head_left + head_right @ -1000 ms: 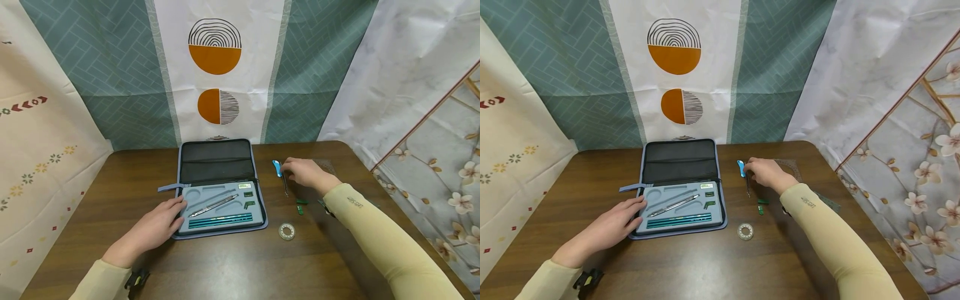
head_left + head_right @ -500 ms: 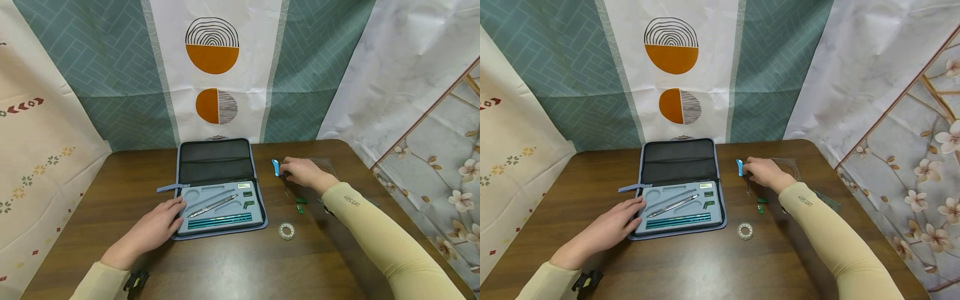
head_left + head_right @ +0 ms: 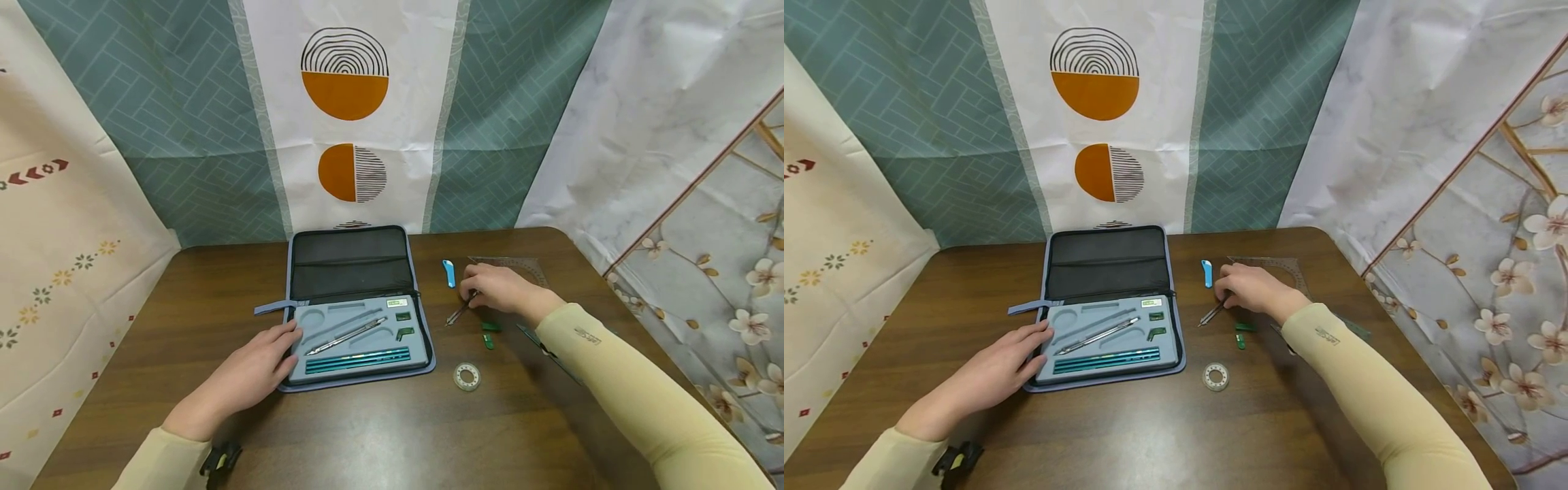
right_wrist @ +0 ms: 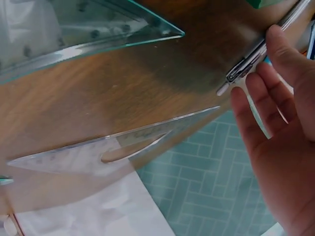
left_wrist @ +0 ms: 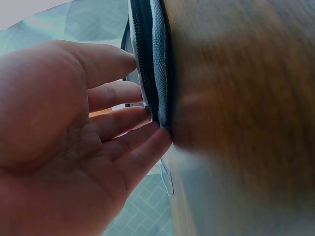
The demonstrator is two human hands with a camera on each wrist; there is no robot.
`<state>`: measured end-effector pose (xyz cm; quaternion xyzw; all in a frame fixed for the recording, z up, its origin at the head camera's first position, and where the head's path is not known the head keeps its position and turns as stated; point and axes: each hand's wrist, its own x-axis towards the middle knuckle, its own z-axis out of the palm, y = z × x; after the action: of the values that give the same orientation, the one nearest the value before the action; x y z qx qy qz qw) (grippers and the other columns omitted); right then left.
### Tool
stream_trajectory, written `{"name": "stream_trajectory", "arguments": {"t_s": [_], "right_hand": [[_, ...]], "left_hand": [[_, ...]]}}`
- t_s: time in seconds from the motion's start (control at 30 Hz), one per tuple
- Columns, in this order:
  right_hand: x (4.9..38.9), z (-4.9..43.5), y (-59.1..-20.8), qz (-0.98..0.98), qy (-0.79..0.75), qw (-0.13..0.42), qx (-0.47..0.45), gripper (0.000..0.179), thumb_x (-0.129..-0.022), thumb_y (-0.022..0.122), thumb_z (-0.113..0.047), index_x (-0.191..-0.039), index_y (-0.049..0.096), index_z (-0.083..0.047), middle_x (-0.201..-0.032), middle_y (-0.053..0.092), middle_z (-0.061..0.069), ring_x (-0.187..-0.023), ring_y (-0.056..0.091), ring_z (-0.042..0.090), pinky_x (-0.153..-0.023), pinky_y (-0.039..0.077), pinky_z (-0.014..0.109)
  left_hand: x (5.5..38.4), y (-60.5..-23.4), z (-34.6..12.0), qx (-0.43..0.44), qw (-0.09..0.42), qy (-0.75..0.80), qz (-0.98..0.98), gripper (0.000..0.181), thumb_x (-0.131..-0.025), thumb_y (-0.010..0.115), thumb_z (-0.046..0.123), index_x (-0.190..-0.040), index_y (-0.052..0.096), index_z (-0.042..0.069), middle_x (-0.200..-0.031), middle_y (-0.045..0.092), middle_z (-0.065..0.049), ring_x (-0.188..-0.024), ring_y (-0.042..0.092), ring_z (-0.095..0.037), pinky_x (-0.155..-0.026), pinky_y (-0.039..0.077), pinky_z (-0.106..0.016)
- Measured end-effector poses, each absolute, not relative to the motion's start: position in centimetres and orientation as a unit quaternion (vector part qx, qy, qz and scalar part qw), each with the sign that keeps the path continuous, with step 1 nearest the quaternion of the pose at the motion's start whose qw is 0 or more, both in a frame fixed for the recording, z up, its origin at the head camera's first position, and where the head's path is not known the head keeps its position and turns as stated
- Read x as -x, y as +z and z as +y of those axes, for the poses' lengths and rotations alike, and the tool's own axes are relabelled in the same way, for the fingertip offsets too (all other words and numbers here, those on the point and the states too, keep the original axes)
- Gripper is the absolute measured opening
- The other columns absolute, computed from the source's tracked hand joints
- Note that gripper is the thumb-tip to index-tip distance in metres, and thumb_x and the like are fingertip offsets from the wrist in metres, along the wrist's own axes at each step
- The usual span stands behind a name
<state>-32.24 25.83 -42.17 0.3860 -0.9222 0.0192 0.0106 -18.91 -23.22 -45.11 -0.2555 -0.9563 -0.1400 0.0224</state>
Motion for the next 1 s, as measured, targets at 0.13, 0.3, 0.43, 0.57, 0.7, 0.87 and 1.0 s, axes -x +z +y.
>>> {"name": "stream_trajectory", "arguments": {"t_s": [0.13, 0.3, 0.43, 0.57, 0.7, 0.87, 1.0], "right_hand": [[31.9, 26.3, -42.1, -0.919, 0.031, 0.004, -0.394, 0.021, -0.089, 0.093, -0.011, -0.099, 0.076, -0.019, -0.105, 0.067, 0.0, -0.099, 0.064, 0.022, -0.083, 0.06, 0.046], [31.9, 26.9, -42.0, -0.926, 0.03, -0.013, -0.377, 0.024, -0.089, 0.092, -0.007, -0.101, 0.075, -0.018, -0.102, 0.067, -0.004, -0.098, 0.064, 0.02, -0.085, 0.059, 0.045], [32.0, 27.2, -42.1, -0.927, 0.027, -0.019, -0.373, 0.024, -0.09, 0.091, -0.005, -0.098, 0.073, -0.019, -0.097, 0.064, -0.007, -0.091, 0.061, 0.016, -0.081, 0.057, 0.042], [32.0, 27.3, -42.4, -0.925, 0.019, -0.014, -0.379, 0.023, -0.091, 0.09, -0.005, -0.097, 0.072, -0.019, -0.095, 0.062, -0.007, -0.088, 0.059, 0.014, -0.078, 0.055, 0.04], [31.7, 27.5, -42.8, -0.923, 0.009, 0.002, -0.385, 0.025, -0.09, 0.091, -0.005, -0.096, 0.07, -0.019, -0.093, 0.059, -0.008, -0.087, 0.058, 0.015, -0.077, 0.054, 0.04], [31.1, 27.5, -42.8, -0.917, 0.015, 0.027, -0.399, 0.027, -0.09, 0.091, -0.006, -0.094, 0.067, -0.018, -0.091, 0.059, -0.008, -0.085, 0.057, 0.014, -0.075, 0.053, 0.04], [30.8, 27.5, -42.6, -0.916, 0.016, 0.032, -0.4, 0.027, -0.091, 0.09, -0.006, -0.093, 0.066, -0.018, -0.09, 0.058, -0.01, -0.085, 0.058, 0.013, -0.076, 0.054, 0.041]], "left_hand": [[18.9, -45.1, -23.2, 0.253, 0.02, -0.138, -0.957, 0.049, -0.107, 0.075, 0.018, -0.149, 0.065, -0.003, -0.16, 0.055, -0.027, -0.143, 0.056, -0.048, -0.11, 0.052, -0.064], [18.9, -45.2, -23.2, 0.253, 0.022, -0.138, -0.957, 0.049, -0.107, 0.075, 0.018, -0.15, 0.064, -0.003, -0.161, 0.055, -0.026, -0.144, 0.056, -0.048, -0.11, 0.052, -0.064], [19.0, -45.2, -23.3, 0.256, 0.025, -0.137, -0.957, 0.049, -0.107, 0.075, 0.018, -0.15, 0.065, -0.003, -0.16, 0.055, -0.026, -0.143, 0.056, -0.048, -0.11, 0.052, -0.064], [19.0, -45.2, -23.3, 0.257, 0.026, -0.137, -0.956, 0.048, -0.107, 0.075, 0.018, -0.149, 0.065, -0.003, -0.16, 0.055, -0.026, -0.143, 0.057, -0.048, -0.109, 0.052, -0.064], [18.9, -45.2, -23.2, 0.258, 0.029, -0.139, -0.956, 0.048, -0.107, 0.075, 0.018, -0.149, 0.065, -0.003, -0.16, 0.055, -0.026, -0.143, 0.057, -0.047, -0.11, 0.052, -0.063], [18.8, -45.1, -23.2, 0.258, 0.029, -0.141, -0.955, 0.048, -0.107, 0.074, 0.017, -0.149, 0.064, -0.003, -0.16, 0.055, -0.026, -0.144, 0.056, -0.048, -0.11, 0.052, -0.063], [18.8, -45.1, -23.1, 0.257, 0.026, -0.141, -0.956, 0.049, -0.107, 0.075, 0.018, -0.15, 0.064, -0.004, -0.16, 0.055, -0.026, -0.143, 0.056, -0.048, -0.11, 0.052, -0.064]]}}
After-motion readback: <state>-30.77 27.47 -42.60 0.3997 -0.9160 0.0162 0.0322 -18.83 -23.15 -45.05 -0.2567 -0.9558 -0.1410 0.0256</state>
